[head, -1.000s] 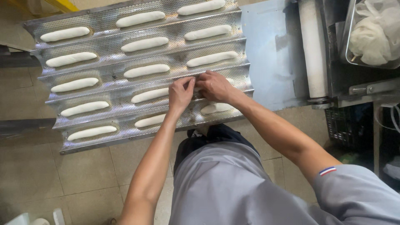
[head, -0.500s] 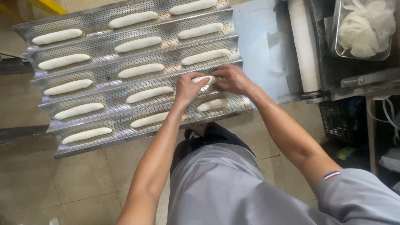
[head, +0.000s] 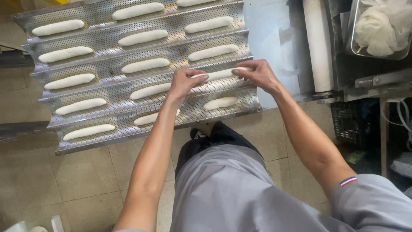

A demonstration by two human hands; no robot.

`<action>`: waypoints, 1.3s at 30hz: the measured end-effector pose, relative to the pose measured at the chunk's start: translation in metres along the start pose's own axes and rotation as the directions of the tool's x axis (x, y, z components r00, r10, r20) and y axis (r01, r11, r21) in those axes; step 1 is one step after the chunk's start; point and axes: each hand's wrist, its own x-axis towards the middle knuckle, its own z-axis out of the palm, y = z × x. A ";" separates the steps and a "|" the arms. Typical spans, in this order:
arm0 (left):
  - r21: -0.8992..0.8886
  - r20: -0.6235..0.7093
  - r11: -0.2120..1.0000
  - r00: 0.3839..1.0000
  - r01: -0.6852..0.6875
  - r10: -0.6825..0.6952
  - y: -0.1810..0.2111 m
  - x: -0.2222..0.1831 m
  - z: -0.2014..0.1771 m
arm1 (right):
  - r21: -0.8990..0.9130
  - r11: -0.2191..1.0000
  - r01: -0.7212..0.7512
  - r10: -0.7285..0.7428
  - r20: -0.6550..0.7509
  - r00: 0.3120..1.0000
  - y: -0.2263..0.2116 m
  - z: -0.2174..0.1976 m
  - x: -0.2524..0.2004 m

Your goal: The person places pieces of dough onto the slots of a metal baking tray and slides the tray into a metal rack.

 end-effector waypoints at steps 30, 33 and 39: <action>0.450 -0.254 0.860 0.889 -0.240 0.381 -0.056 -0.070 0.030 | -0.466 0.462 0.754 -0.708 0.319 0.631 0.005 0.102 -0.047; 0.550 -0.204 0.763 0.831 -0.341 0.518 -0.077 -0.073 0.033 | -0.605 0.483 0.634 -0.446 0.453 0.772 0.002 0.116 -0.041; 0.461 -0.053 0.854 0.954 -0.240 0.296 -0.104 -0.025 0.057 | -0.335 0.728 0.599 -0.495 0.347 0.796 -0.004 0.070 -0.060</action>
